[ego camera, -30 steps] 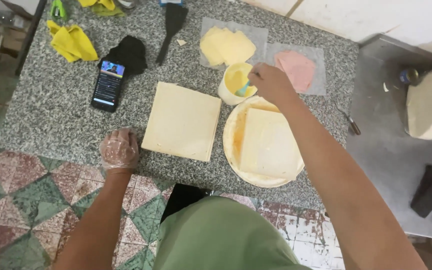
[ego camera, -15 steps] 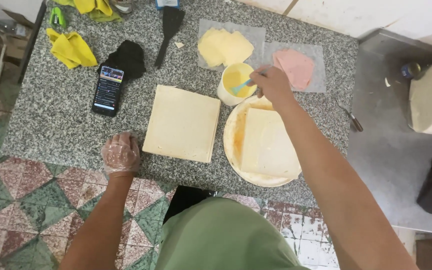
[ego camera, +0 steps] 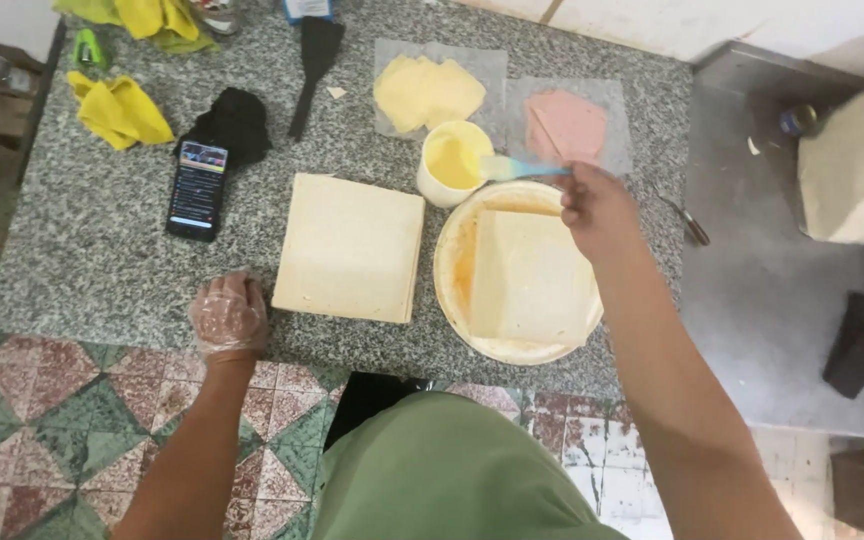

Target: The person is preparing a layered pastry dish by placing individual pastry sheets on a plate and brushing each one with a liquid coating.

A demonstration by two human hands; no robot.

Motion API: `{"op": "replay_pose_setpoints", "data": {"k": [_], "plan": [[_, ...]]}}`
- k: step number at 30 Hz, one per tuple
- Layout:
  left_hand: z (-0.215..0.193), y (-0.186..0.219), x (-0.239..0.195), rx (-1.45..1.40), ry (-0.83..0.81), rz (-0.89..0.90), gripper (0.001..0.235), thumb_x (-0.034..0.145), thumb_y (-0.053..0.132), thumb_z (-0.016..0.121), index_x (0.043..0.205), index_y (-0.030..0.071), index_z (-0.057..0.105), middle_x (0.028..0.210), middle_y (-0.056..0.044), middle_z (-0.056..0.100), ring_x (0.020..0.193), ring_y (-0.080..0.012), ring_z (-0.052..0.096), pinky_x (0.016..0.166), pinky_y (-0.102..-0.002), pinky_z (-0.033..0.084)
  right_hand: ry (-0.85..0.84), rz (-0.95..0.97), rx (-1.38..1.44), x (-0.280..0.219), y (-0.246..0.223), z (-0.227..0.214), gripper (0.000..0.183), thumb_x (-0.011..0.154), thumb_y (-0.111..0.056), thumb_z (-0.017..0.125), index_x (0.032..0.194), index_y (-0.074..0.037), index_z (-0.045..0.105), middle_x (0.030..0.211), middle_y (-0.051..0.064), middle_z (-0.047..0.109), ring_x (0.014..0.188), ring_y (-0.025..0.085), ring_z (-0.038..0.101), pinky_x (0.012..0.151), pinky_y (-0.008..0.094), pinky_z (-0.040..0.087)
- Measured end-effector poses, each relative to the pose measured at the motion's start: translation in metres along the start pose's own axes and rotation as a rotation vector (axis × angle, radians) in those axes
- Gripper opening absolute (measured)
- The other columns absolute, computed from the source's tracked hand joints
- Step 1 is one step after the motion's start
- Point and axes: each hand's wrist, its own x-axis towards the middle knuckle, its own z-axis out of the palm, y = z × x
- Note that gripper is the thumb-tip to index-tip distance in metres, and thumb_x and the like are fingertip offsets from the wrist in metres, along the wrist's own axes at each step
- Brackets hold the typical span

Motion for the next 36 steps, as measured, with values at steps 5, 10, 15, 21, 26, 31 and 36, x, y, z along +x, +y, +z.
{"op": "replay_pose_setpoints", "data": {"k": [5,10,15,21,26,31,36], "plan": [[0.01,-0.008,-0.005,0.004,0.057,0.023,0.02,0.083,0.012,0.081,0.101,0.018,0.074,0.084,-0.003,0.066,0.076,-0.0297,0.071,0.074,-0.039,0.057,0.149,-0.127,0.114,-0.033,0.038,-0.093,0.018,0.101,-0.028,0.06,0.108,-0.015,0.069,0.088,0.004,0.072,0.066,0.011,0.063,0.048,0.018,0.04],[0.016,-0.013,-0.008,0.015,0.027,0.036,0.021,0.081,0.013,0.082,0.1,0.018,0.074,0.082,-0.004,0.066,0.074,-0.0302,0.069,0.07,-0.04,0.057,0.334,-0.144,0.093,-0.074,0.102,-0.181,0.012,0.102,-0.022,0.058,0.104,-0.016,0.068,0.087,0.007,0.072,0.067,0.015,0.066,0.05,0.02,0.045],[0.024,-0.015,-0.011,0.033,0.039,0.061,0.02,0.081,0.011,0.082,0.099,0.016,0.075,0.081,-0.004,0.066,0.072,-0.0299,0.069,0.07,-0.04,0.057,0.5,-0.195,-0.172,-0.123,0.127,-0.186,0.012,0.102,-0.019,0.058,0.107,-0.01,0.066,0.093,0.013,0.073,0.069,0.021,0.07,0.054,0.026,0.056],[0.014,-0.007,-0.006,0.034,0.068,0.097,0.016,0.085,0.009,0.084,0.095,0.017,0.074,0.08,-0.001,0.066,0.074,-0.0282,0.071,0.074,-0.038,0.055,0.533,-0.369,-0.231,-0.159,0.103,-0.154,0.014,0.107,-0.013,0.055,0.111,-0.005,0.067,0.101,0.016,0.072,0.081,0.025,0.073,0.067,0.031,0.061],[0.007,-0.008,-0.005,0.019,-0.087,0.066,0.01,0.109,0.015,0.075,0.1,0.014,0.079,0.092,-0.01,0.078,0.072,-0.0249,0.067,0.071,-0.038,0.052,0.095,-0.811,-1.192,-0.167,0.105,-0.143,0.026,0.105,-0.016,0.059,0.128,-0.006,0.069,0.123,0.011,0.075,0.108,0.018,0.075,0.089,0.022,0.064],[0.002,-0.004,-0.003,0.048,-0.142,0.034,0.01,0.111,0.018,0.074,0.102,0.017,0.078,0.094,-0.005,0.078,0.073,-0.0189,0.067,0.073,-0.033,0.052,0.056,-0.752,-1.235,-0.177,0.143,-0.152,0.024,0.103,-0.009,0.059,0.125,-0.004,0.065,0.097,0.006,0.067,0.076,0.013,0.06,0.062,0.02,0.051],[-0.002,0.001,0.002,0.023,0.018,0.151,0.017,0.108,0.009,0.075,0.091,0.012,0.078,0.084,-0.01,0.074,0.067,-0.0255,0.064,0.062,-0.037,0.051,0.072,-0.416,-1.206,-0.203,0.164,-0.164,0.038,0.104,-0.024,0.055,0.138,-0.009,0.061,0.132,0.015,0.07,0.117,0.03,0.071,0.091,0.036,0.064]]}}
